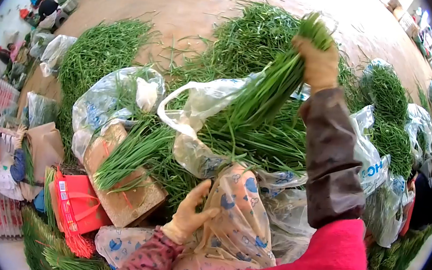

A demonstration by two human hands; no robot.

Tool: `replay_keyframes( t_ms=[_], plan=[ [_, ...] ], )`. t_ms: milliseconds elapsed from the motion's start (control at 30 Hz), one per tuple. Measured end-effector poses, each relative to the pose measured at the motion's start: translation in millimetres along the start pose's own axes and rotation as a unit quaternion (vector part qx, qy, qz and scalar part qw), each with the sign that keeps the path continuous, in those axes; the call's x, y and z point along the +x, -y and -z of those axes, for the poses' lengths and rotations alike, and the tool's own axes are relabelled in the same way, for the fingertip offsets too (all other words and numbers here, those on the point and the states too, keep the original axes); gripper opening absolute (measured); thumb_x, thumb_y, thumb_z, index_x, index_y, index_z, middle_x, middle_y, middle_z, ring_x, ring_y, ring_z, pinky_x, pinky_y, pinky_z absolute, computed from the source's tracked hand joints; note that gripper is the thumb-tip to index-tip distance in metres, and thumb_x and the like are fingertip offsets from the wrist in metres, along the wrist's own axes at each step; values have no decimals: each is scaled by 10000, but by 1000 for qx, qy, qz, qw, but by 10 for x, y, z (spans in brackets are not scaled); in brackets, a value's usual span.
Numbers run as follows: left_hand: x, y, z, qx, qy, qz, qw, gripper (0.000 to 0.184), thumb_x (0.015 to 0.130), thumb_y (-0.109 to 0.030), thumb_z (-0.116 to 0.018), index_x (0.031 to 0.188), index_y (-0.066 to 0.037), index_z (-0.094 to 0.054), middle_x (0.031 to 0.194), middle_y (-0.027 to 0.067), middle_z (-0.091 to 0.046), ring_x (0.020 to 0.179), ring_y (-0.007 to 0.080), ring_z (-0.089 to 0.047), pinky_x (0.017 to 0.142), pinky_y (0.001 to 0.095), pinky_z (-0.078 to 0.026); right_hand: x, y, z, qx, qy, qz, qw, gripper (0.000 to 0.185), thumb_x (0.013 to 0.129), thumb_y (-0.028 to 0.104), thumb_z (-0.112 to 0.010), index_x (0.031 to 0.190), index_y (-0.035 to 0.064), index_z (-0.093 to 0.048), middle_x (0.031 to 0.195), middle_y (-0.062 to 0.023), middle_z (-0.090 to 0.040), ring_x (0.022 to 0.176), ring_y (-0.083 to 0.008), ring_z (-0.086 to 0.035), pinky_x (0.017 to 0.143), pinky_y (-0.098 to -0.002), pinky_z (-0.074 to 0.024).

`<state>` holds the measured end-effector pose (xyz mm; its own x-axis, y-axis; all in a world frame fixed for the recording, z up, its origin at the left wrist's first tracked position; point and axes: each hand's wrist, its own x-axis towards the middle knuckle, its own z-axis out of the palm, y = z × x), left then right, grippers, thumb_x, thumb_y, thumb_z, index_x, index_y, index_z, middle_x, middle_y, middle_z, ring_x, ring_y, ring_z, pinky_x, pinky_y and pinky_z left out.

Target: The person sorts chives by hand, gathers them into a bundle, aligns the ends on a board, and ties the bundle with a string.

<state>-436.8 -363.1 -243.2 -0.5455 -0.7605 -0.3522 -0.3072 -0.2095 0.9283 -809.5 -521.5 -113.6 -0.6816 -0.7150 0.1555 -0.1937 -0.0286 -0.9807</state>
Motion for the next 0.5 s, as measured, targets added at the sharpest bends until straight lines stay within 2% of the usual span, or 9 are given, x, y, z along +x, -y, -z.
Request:
replay_keyframes(
  t_ms=[100,133,167,233,300,367,400,433,500],
  plan=[
    [-533,360,174,-271,73,122,952,727,828,-77,-732,1447,-50,-352,1336,113,-530,1127,198,-560,962,328,-474,-33,723,44,117,-12,169,979,361,777,67,-760,1092,-4,-601,876,-121,-694,718,-172,-674,677,-277,-599],
    [-619,419,195,-272,72,115,953,727,828,-77,-732,1447,-50,-352,1336,113,-530,1127,198,-560,962,328,-474,29,810,71,158,41,288,944,300,803,106,-741,1069,13,-639,907,-112,-708,723,-202,-698,645,-298,-591],
    [-700,466,208,-348,103,104,926,714,854,-104,-711,1454,-50,-328,1347,153,-520,1168,246,-553,967,367,-479,-30,972,45,131,50,291,946,308,795,79,-744,1078,14,-639,895,-89,-704,724,-175,-681,661,-300,-577],
    [-893,452,161,-425,134,97,890,703,879,-131,-691,1461,-49,-304,1359,193,-510,1209,294,-546,972,406,-485,-274,1088,-335,-19,51,332,942,378,825,85,-643,1193,31,-577,1021,-108,-669,997,-249,-634,818,-361,-512],
    [-881,210,136,-561,239,86,788,793,849,-246,-727,1475,-56,-280,1380,223,-482,1231,329,-531,980,451,-488,-462,1053,-593,-23,3,315,949,280,789,77,-759,1042,15,-656,839,-48,-687,701,-130,-640,641,-273,-534],
    [-948,33,133,-533,244,49,809,925,816,-336,-753,1510,-79,-200,1447,223,-402,1291,329,-472,1035,478,-430,-806,1085,-779,151,88,289,941,271,784,70,-770,1028,17,-663,808,-18,-666,692,-97,-596,621,-253,-487],
    [-966,-42,145,-511,274,33,814,1002,781,-372,-776,1524,-113,-155,1472,191,-377,1328,315,-426,1050,465,-408,-1169,1212,-872,147,118,270,944,281,776,44,-771,1034,16,-661,806,-12,-664,677,-92,-590,597,-233,-475],
    [-1006,-82,150,-486,303,17,820,1080,747,-407,-798,1537,-147,-109,1497,160,-352,1365,301,-380,1065,452,-385,-1396,1215,-1052,190,144,290,927,315,799,71,-754,1054,-14,-590,864,-99,-690,701,-169,-680,586,-260,-595],
    [-1013,-94,136,-504,269,-53,819,1126,719,-430,-812,1539,-159,-91,1531,151,-284,1400,302,-311,1093,464,-332,-2030,1272,-1334,255,167,237,923,364,796,59,-755,1097,-6,-561,893,-86,-683,703,-175,-681,609,-261,-597]
  ],
)
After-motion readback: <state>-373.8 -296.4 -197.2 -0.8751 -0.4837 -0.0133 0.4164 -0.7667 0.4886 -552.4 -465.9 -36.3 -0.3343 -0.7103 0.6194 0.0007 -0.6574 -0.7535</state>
